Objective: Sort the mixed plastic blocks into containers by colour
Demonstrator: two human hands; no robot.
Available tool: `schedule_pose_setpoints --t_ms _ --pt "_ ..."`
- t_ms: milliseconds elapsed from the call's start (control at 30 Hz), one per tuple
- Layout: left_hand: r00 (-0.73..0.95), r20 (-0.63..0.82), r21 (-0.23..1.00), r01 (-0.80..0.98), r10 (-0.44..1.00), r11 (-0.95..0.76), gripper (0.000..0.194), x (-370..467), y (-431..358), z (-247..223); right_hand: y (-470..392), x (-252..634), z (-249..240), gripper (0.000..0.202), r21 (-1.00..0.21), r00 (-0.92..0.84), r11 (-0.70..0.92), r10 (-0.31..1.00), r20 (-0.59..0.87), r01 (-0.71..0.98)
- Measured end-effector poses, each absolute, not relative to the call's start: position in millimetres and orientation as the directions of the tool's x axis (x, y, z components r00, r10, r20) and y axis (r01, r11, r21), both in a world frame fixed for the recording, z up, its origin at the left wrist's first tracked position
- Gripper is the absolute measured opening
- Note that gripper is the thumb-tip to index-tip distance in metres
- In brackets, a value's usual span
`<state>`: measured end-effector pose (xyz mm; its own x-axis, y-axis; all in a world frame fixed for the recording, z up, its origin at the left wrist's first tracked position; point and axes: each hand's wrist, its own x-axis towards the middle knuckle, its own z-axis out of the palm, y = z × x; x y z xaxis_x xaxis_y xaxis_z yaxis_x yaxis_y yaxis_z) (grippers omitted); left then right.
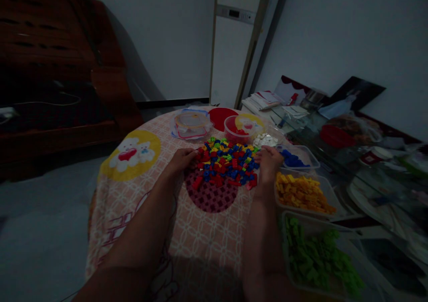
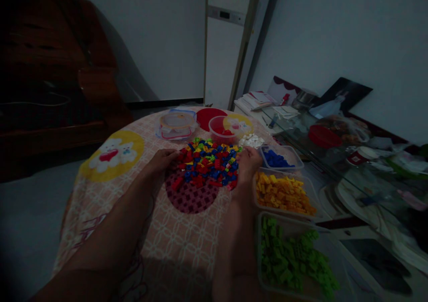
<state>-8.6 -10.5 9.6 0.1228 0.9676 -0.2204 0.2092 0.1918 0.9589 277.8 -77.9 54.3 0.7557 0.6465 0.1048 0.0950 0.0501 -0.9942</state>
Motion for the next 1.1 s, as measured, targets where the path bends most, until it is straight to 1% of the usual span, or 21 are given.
schedule_pose_setpoints --t_ms 100,167,233,300,400,500,567,633,667,733,800,900,1000,1100 --pt "0.122 -0.215 0.958 0.219 0.969 0.185 0.040 -10 -9 7 -75 263 54 0.020 -0.991 0.614 -0.012 0.786 0.072 0.131" --pt "0.121 -0.217 0.958 0.217 0.969 0.187 0.041 -10 -8 5 -74 252 54 0.019 -0.980 0.516 -0.056 0.855 0.053 0.193" --pt "0.117 -0.217 0.959 0.209 0.969 0.189 0.042 -10 -7 4 -72 240 54 0.017 -0.950 0.417 -0.095 0.908 0.039 0.297" --pt "0.115 -0.210 0.963 0.197 0.971 0.185 0.044 -10 -8 4 -72 225 56 0.016 -0.890 0.301 -0.107 0.953 0.035 0.443" --pt "0.115 -0.215 0.964 0.188 0.970 0.191 0.043 -9 -9 7 -74 202 63 0.014 -0.736 0.083 -0.053 0.997 0.003 0.675" --pt "0.129 -0.231 0.961 0.182 0.964 0.206 0.040 -7 -12 12 -78 183 70 0.010 -0.575 -0.082 0.029 0.994 -0.067 0.817" --pt "0.141 -0.228 0.964 0.174 0.963 0.203 0.038 -7 -13 15 -81 175 73 0.011 -0.456 -0.130 0.066 0.985 -0.111 0.887" --pt "0.143 -0.225 0.965 0.169 0.964 0.200 0.036 -7 -13 16 -83 170 75 0.012 -0.335 -0.142 0.084 0.978 -0.152 0.938" --pt "0.142 -0.221 0.966 0.165 0.965 0.197 0.035 -6 -13 16 -83 169 76 0.013 -0.286 -0.141 0.089 0.976 -0.168 0.954" --pt "0.139 -0.224 0.965 0.167 0.965 0.200 0.034 -6 -12 15 -83 167 75 0.017 -0.225 -0.138 0.095 0.974 -0.182 0.970" --pt "0.143 -0.229 0.964 0.172 0.963 0.204 0.034 -6 -12 15 -83 166 74 0.020 -0.208 -0.139 0.099 0.973 -0.183 0.973" --pt "0.148 -0.231 0.963 0.174 0.962 0.205 0.035 -6 -12 16 -81 167 73 0.016 -0.240 -0.154 0.103 0.967 -0.202 0.965" --pt "0.142 -0.222 0.965 0.171 0.965 0.198 0.036 -7 -13 16 -80 174 73 0.010 -0.327 -0.172 0.103 0.967 -0.189 0.939" --pt "0.135 -0.219 0.963 0.186 0.966 0.192 0.036 -8 -13 15 -80 183 71 0.007 -0.470 -0.171 0.082 0.974 -0.151 0.879"
